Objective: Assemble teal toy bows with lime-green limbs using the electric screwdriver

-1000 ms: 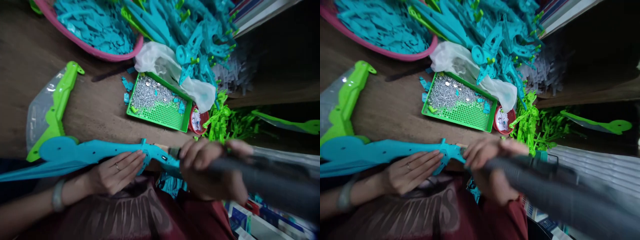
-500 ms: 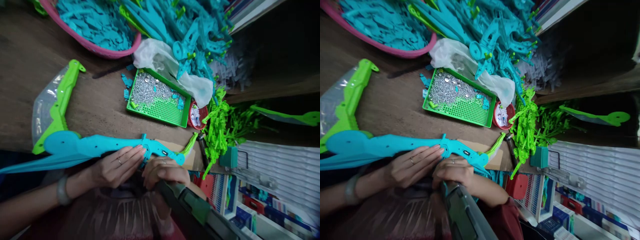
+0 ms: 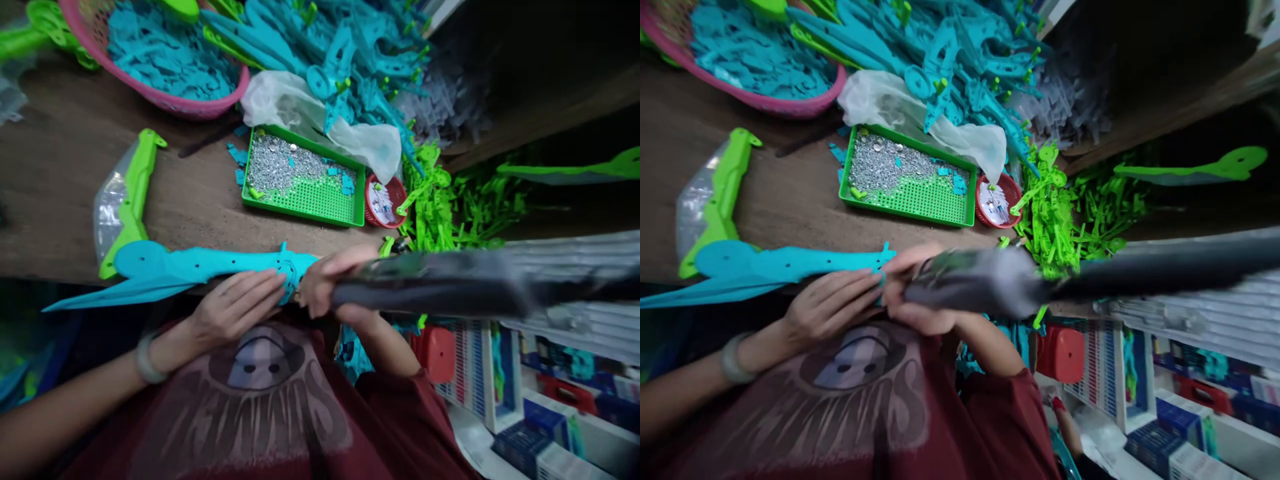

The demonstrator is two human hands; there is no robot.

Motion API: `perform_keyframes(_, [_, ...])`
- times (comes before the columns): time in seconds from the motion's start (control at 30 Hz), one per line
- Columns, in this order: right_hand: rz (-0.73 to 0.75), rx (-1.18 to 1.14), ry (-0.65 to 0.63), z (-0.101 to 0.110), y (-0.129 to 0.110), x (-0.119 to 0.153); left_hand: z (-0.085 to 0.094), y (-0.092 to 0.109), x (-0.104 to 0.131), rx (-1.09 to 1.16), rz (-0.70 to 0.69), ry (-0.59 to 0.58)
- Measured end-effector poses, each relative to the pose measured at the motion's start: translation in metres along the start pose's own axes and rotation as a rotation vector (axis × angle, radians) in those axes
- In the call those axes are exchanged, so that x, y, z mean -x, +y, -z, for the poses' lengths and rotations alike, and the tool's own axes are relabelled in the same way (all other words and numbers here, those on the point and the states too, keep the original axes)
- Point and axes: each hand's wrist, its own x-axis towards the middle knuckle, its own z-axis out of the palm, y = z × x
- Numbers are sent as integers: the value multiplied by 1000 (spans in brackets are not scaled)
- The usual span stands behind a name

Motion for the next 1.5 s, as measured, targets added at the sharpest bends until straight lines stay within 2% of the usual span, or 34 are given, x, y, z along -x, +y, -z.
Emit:
perform_keyframes(0.07, [-48, -26, 143, 8, -5, 5, 1, 11, 23, 102, 29, -22])
perform_keyframes(0.1, [-69, -55, 254, 11, -6, 8, -1, 16, 33, 166, 71, -102])
perform_keyframes(0.2, [-94, -269, 636, 18, -7, 11, -17, 22, 44, 248, 384, -552])
perform_keyframes(0.27, [-102, -456, 784, 21, -4, 12, -35, 21, 35, 241, 536, -771])
perform_keyframes(0.33, [-145, -572, 825, 24, 0, 15, -50, 19, 21, 244, 530, -849])
perform_keyframes(0.4, [-207, -602, 828, 27, 4, 22, -57, 18, 10, 242, 478, -888])
perform_keyframes(0.57, [-301, -643, 729, 35, 19, 39, -54, 17, 6, 185, 455, -1011])
perform_keyframes(0.73, [-326, -626, 685, 44, 38, 39, -52, 25, -2, 169, 483, -1052])
perform_keyframes(0.83, [-312, -470, 616, 51, 41, 41, -26, 36, -16, 229, 467, -1030])
perform_keyframes(0.87, [-301, -360, 650, 52, 38, 44, -11, 39, -23, 291, 475, -972])
perform_keyframes(0.93, [-240, -66, 859, 49, 26, 53, 20, 43, -43, 521, 561, -712])
perform_keyframes(0.97, [-172, 88, 970, 46, 18, 59, 34, 44, -56, 609, 646, -572])
perform_keyframes(1.0, [-81, 213, 1013, 40, 8, 64, 45, 44, -69, 696, 750, -467])
perform_keyframes(1.03, [25, 284, 958, 34, -2, 70, 52, 43, -82, 809, 861, -413])
perform_keyframes(1.07, [142, 305, 819, 26, -11, 74, 56, 42, -94, 944, 979, -402])
perform_keyframes(1.13, [336, 276, 451, 10, -23, 82, 52, 40, -113, 1252, 1191, -480])
perform_keyframes(1.17, [398, 257, 327, 3, -26, 85, 47, 39, -119, 1388, 1275, -544])
perform_keyframes(1.2, [447, 250, 274, -3, -26, 87, 41, 38, -124, 1493, 1339, -608])
perform_keyframes(1.27, [480, 224, 285, -11, -21, 93, 32, 37, -130, 1601, 1403, -719])
perform_keyframes(1.33, [457, 146, 292, -13, -14, 97, 29, 37, -133, 1585, 1339, -804])
perform_keyframes(1.37, [443, 117, 294, -13, -12, 99, 31, 37, -135, 1517, 1242, -822])
perform_keyframes(1.43, [398, 132, 340, -12, -13, 102, 37, 38, -138, 1267, 932, -799])
perform_keyframes(1.5, [333, 234, 377, -11, -19, 101, 44, 39, -142, 961, 576, -694])
